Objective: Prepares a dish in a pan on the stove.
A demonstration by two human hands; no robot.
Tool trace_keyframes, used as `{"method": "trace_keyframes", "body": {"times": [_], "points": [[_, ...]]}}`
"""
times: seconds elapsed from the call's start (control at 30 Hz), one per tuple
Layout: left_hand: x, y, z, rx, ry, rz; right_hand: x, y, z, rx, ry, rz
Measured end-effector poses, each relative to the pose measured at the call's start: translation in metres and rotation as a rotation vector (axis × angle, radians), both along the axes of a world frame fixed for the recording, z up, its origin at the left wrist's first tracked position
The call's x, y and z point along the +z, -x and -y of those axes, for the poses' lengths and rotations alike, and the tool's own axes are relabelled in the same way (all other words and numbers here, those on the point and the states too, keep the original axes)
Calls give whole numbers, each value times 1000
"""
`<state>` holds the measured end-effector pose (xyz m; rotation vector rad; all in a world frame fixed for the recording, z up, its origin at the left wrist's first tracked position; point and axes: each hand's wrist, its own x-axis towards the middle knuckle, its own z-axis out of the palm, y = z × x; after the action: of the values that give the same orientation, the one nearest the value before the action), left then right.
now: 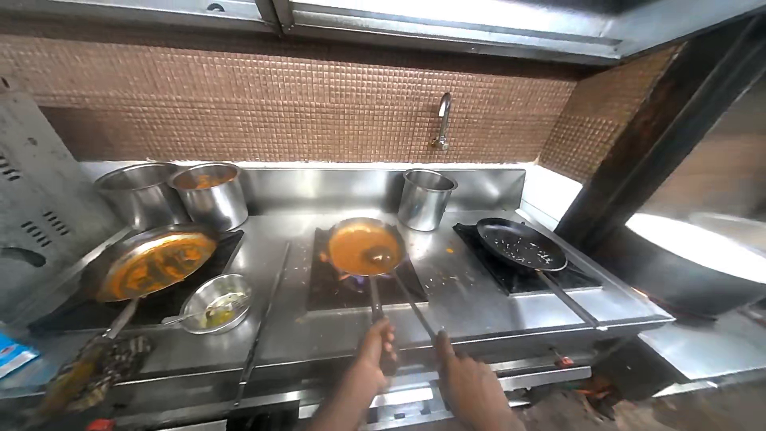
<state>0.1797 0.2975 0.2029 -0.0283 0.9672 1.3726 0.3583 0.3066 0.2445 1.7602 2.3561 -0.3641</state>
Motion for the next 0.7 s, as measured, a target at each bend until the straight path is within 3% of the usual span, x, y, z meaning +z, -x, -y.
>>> {"method": "trace_keyframes", "body": {"times": [0.07,0.23,0.37,0.43,0.57,0.7], "points": [[4,0,-3,25,-12,41,6,-2,7,55,-5,-16],[25,-30,29,-3,48,-19,0,27,-45,47,9,1],[0,-1,1,-1,-4,4,-1,7,-4,-3,27,-1],[7,3,-3,-8,-5,31,3,-1,10,46,24,-11],[28,-27,29,-15,37,21,0,21,-33,80,12,-2],[10,-19,17,3,11,-17,-2,17,-29,-22,26,19]]}}
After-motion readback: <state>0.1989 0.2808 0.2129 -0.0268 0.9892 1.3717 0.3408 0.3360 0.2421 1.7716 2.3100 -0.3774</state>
